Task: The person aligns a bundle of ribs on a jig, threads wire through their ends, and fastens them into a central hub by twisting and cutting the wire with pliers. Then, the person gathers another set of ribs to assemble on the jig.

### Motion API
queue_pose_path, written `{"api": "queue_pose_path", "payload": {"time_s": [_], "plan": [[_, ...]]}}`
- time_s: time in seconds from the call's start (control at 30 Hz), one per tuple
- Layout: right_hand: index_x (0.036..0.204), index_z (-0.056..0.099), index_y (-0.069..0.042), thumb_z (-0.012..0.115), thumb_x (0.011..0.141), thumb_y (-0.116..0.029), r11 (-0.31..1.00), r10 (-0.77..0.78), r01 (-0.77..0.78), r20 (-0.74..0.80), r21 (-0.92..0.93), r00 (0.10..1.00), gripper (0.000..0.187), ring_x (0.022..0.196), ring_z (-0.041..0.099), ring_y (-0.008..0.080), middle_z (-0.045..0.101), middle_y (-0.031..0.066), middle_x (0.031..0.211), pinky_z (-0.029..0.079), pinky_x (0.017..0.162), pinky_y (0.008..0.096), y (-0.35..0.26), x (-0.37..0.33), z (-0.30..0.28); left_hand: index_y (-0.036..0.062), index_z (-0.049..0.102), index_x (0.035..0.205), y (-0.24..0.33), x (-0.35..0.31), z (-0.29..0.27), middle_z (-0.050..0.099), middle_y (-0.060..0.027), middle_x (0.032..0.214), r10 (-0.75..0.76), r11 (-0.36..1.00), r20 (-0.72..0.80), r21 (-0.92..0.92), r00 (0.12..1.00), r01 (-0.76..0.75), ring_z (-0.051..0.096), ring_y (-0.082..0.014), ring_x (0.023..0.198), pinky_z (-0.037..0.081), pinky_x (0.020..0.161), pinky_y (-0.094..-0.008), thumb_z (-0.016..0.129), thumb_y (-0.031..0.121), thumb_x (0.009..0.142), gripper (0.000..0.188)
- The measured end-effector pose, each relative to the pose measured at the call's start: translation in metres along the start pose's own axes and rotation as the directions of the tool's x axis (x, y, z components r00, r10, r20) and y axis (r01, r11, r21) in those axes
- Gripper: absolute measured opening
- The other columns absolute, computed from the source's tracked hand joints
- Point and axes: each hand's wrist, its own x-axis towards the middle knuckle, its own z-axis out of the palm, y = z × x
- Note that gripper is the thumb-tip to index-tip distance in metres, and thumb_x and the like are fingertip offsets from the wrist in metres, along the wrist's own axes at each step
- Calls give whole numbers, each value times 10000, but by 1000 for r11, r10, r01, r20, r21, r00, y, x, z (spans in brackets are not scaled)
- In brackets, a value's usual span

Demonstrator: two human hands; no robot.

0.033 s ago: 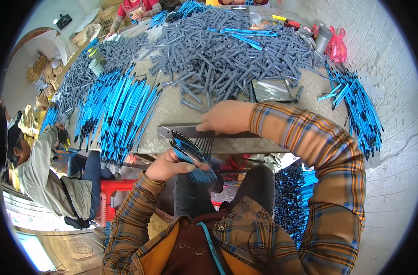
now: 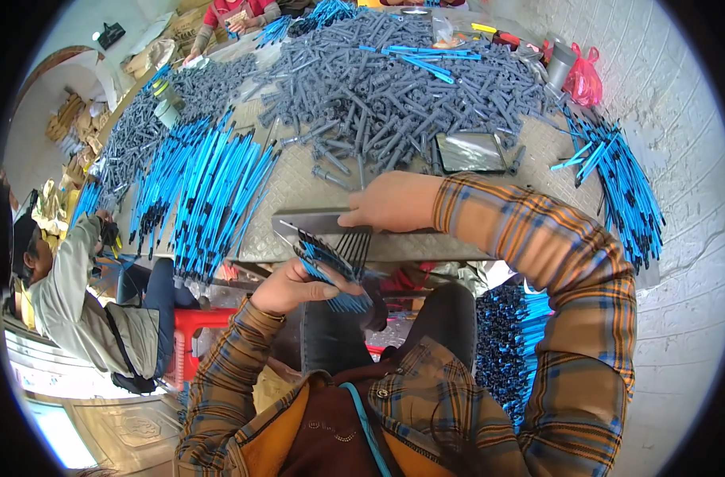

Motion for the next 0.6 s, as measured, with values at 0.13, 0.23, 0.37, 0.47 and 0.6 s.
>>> {"api": "queue_pose_path", "payload": {"time_s": [0.13,0.23,0.37,0.47,0.6], "plan": [[1072,514,-50,531,762,-132,993,76,-68,88,-93,993,322,798,588,294,553,95,839,469,665,416,-60,-19,-2,-7,615,1018,4,-33,37,636,-65,1004,-13,992,193,125,981,-12,574,-137,939,436,860,-271,583,96,852,198],[1134,496,-55,522,753,-99,989,135,-145,202,37,970,384,804,586,292,562,89,819,470,659,406,-105,-37,43,-8,620,1014,-5,-63,67,638,-59,985,-214,977,98,34,972,211,571,-131,932,437,849,-260,591,108,849,204],[1125,504,-28,523,742,-77,838,153,-196,127,509,980,386,855,588,325,592,155,908,472,726,397,-144,-46,123,-11,637,987,4,-81,82,632,-94,1016,-422,906,-67,-33,904,421,584,-162,943,448,835,-269,633,89,812,202],[1134,502,-18,541,740,-91,690,145,-133,43,711,988,402,886,586,343,598,190,973,472,754,388,-161,-45,158,-2,648,974,30,-89,97,624,-117,1042,-508,855,-186,6,841,518,585,-186,966,446,838,-276,651,91,798,200],[1160,490,-16,603,749,-174,574,88,-170,147,801,985,454,910,582,344,594,191,1022,468,758,375,-169,-53,142,25,651,991,24,-92,101,605,-124,1063,-303,864,-295,316,906,392,568,-209,992,420,864,-280,646,135,807,214]]}}
